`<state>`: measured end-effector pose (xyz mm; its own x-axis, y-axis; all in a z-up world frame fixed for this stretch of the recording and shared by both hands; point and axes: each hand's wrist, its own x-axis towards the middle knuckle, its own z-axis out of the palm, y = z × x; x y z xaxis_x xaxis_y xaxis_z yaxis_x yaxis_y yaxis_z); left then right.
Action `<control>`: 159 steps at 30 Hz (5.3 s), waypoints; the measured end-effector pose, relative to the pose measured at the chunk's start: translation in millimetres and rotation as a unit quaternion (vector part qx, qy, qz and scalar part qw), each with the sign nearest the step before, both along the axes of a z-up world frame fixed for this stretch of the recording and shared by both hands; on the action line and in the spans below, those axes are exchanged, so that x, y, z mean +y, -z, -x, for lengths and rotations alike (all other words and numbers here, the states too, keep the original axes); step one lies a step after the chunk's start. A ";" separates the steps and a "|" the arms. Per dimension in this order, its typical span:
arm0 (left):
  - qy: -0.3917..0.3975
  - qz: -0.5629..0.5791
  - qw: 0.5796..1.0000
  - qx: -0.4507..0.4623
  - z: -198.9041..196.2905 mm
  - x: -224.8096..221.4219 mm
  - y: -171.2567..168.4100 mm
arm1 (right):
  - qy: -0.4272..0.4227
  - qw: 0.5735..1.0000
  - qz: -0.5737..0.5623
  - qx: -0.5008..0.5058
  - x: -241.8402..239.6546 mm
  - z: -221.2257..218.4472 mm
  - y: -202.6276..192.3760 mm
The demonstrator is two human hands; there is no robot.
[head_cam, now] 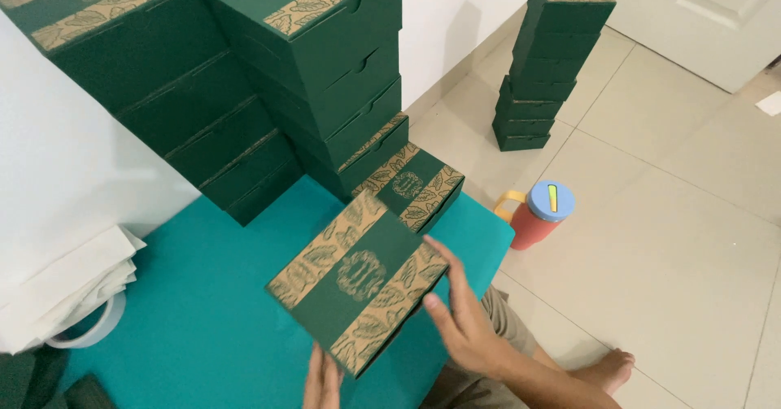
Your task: The person assembles green cardboard boxes by folding and tucking flaps on a teal table. They complete one box and place it on a stack, then begin folding a second box.
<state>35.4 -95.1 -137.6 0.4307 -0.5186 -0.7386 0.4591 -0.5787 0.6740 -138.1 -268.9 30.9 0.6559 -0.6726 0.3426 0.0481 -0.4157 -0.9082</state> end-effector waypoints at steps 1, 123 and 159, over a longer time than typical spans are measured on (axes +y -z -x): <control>0.000 -0.007 1.000 0.015 3.3 -28.5 -62.1 | 0.042 0.998 0.036 -0.010 -7.3 3.5 -3.5; 0.169 -0.109 0.771 -0.604 -43.0 293.0 -161.3 | -0.231 0.769 0.532 0.268 54.7 -80.2 98.9; 0.178 -0.407 0.519 -0.730 -43.8 287.9 -128.0 | -0.238 0.770 0.529 0.267 55.4 -81.4 95.7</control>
<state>79.2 192.8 -9.5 0.8235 -0.5296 0.2034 -0.4309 -0.8171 -0.3830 -56.6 -213.5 -64.7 0.9791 0.1574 0.1288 0.1610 -0.9868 -0.0176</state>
